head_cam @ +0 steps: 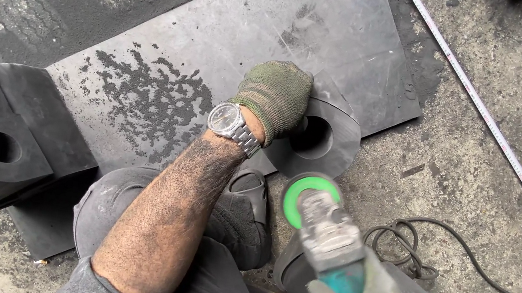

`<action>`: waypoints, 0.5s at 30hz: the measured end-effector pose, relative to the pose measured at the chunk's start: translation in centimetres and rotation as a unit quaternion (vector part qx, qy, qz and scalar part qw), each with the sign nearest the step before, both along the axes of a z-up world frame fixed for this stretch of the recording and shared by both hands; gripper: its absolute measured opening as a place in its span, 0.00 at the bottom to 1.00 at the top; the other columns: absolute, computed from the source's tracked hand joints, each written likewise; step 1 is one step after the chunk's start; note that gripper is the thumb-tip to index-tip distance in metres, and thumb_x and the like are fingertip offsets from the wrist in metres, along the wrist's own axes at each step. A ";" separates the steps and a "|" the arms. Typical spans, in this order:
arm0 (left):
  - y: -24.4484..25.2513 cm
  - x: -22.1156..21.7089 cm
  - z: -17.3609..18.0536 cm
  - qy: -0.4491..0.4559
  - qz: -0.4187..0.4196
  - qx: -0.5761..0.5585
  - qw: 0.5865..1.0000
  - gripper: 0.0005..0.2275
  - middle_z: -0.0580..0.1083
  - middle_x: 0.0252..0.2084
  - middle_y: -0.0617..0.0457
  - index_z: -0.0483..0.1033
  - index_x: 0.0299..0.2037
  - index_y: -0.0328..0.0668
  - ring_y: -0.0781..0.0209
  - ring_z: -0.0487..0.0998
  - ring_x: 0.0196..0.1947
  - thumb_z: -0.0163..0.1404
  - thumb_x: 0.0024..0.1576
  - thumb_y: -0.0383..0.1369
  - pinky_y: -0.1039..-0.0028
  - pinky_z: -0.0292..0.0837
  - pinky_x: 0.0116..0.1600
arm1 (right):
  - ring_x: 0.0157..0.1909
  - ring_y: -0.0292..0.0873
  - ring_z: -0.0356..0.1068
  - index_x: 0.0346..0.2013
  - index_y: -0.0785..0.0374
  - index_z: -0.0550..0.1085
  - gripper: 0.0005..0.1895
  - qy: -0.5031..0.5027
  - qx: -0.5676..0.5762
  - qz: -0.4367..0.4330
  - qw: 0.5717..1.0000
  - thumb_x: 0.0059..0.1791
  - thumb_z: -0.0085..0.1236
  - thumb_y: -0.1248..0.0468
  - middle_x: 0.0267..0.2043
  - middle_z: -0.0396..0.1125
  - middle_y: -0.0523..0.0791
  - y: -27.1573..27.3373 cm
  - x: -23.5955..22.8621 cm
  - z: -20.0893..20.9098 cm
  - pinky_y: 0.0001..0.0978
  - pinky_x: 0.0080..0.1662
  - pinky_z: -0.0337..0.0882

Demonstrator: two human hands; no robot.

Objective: Grinding and smoothing the edges of heavy rubber buffer parts using an angle grinder.

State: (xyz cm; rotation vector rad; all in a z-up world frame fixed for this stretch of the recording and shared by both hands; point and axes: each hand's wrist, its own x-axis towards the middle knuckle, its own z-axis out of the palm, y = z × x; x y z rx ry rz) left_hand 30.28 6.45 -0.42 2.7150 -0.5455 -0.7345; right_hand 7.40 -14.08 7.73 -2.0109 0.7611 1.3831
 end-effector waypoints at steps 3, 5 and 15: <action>-0.1 0.0 1.5 0.011 0.000 0.020 1.000 0.12 0.79 0.43 0.40 0.82 0.42 0.41 0.43 0.81 0.46 0.57 0.52 0.36 0.56 0.77 0.48 | 0.52 0.45 0.75 0.61 0.56 0.69 0.45 -0.080 0.002 -0.048 0.996 0.34 0.73 0.45 0.50 0.73 0.46 -1.3 0.1 -0.1 0.40 0.57 0.74; -0.4 0.1 1.4 0.038 -0.002 0.045 0.998 0.09 0.79 0.45 0.40 0.83 0.43 0.41 0.44 0.82 0.46 0.53 0.56 0.33 0.57 0.77 0.50 | 0.50 0.46 0.77 0.57 0.58 0.72 0.42 -0.125 -0.034 -0.068 0.989 0.35 0.73 0.42 0.48 0.74 0.47 -1.7 0.7 0.1 0.39 0.57 0.76; -0.5 -0.1 1.0 0.016 -0.011 0.047 0.999 0.09 0.79 0.44 0.40 0.83 0.41 0.41 0.43 0.81 0.47 0.54 0.54 0.33 0.57 0.77 0.50 | 0.54 0.44 0.75 0.64 0.53 0.68 0.45 -0.030 0.015 -0.017 0.999 0.35 0.75 0.48 0.52 0.73 0.45 -1.3 -0.6 -0.2 0.38 0.59 0.73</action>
